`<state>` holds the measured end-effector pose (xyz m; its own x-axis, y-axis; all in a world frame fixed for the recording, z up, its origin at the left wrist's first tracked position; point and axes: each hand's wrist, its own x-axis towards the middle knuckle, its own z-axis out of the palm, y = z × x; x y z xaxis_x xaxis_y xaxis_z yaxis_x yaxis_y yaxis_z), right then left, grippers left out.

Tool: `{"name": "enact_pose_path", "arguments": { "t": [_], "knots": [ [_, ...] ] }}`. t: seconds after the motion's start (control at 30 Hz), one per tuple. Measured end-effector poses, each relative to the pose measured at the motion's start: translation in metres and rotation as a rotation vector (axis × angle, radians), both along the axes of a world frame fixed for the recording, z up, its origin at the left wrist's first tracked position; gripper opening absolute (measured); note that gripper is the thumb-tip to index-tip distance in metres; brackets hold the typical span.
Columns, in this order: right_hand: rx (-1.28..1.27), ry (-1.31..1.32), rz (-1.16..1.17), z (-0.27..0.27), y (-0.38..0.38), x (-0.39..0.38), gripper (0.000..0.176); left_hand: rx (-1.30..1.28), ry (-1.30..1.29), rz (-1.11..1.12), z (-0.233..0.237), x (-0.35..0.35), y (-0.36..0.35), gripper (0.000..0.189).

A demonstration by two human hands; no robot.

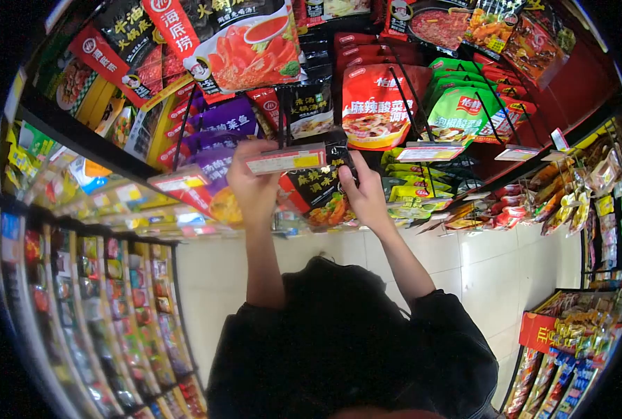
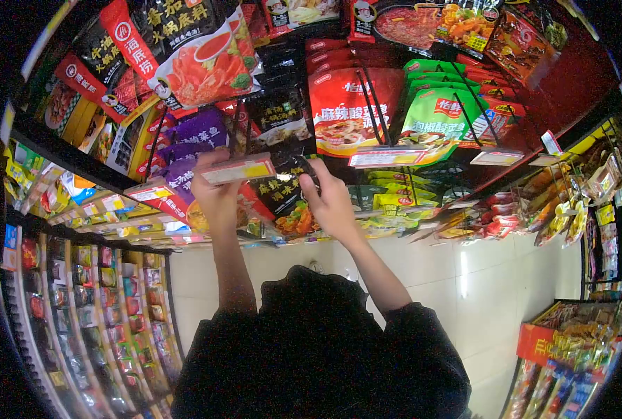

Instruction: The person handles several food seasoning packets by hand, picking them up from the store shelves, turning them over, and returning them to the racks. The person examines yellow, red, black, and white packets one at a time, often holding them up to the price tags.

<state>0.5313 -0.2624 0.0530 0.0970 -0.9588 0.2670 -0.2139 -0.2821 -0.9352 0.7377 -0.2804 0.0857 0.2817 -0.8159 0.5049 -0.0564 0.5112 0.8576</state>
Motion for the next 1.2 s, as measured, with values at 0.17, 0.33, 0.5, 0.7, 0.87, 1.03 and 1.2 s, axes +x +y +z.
{"name": "enact_pose_path", "arguments": {
  "t": [0.17,0.33,0.5,0.7,0.87,1.03,1.2],
  "knots": [
    [-0.124,-0.021,-0.005,0.009,0.004,0.002,0.029,-0.071,-0.141,0.126,0.007,0.003,0.008,0.031],
    [-0.077,-0.044,-0.053,0.008,-0.004,0.013,0.027,-0.023,0.006,0.029,0.024,-0.004,0.001,0.027],
    [-0.061,-0.071,-0.098,-0.003,-0.009,0.017,0.030,-0.015,-0.118,0.069,0.005,0.000,-0.012,0.026],
    [-0.062,-0.052,-0.125,-0.030,-0.040,0.021,0.034,-0.035,-0.321,0.097,0.014,-0.020,-0.004,0.026],
    [-0.175,-0.043,-0.228,-0.042,-0.069,0.034,0.031,-0.213,-0.950,0.344,-0.003,-0.016,0.017,0.043],
    [-0.244,-0.115,-0.325,-0.044,-0.113,0.055,0.026,0.115,-0.932,0.233,-0.038,-0.029,0.048,0.059],
    [-0.231,-0.053,-0.416,-0.042,-0.145,0.064,0.029,0.187,-0.880,0.040,-0.055,-0.040,0.072,0.064]
  ]
}}
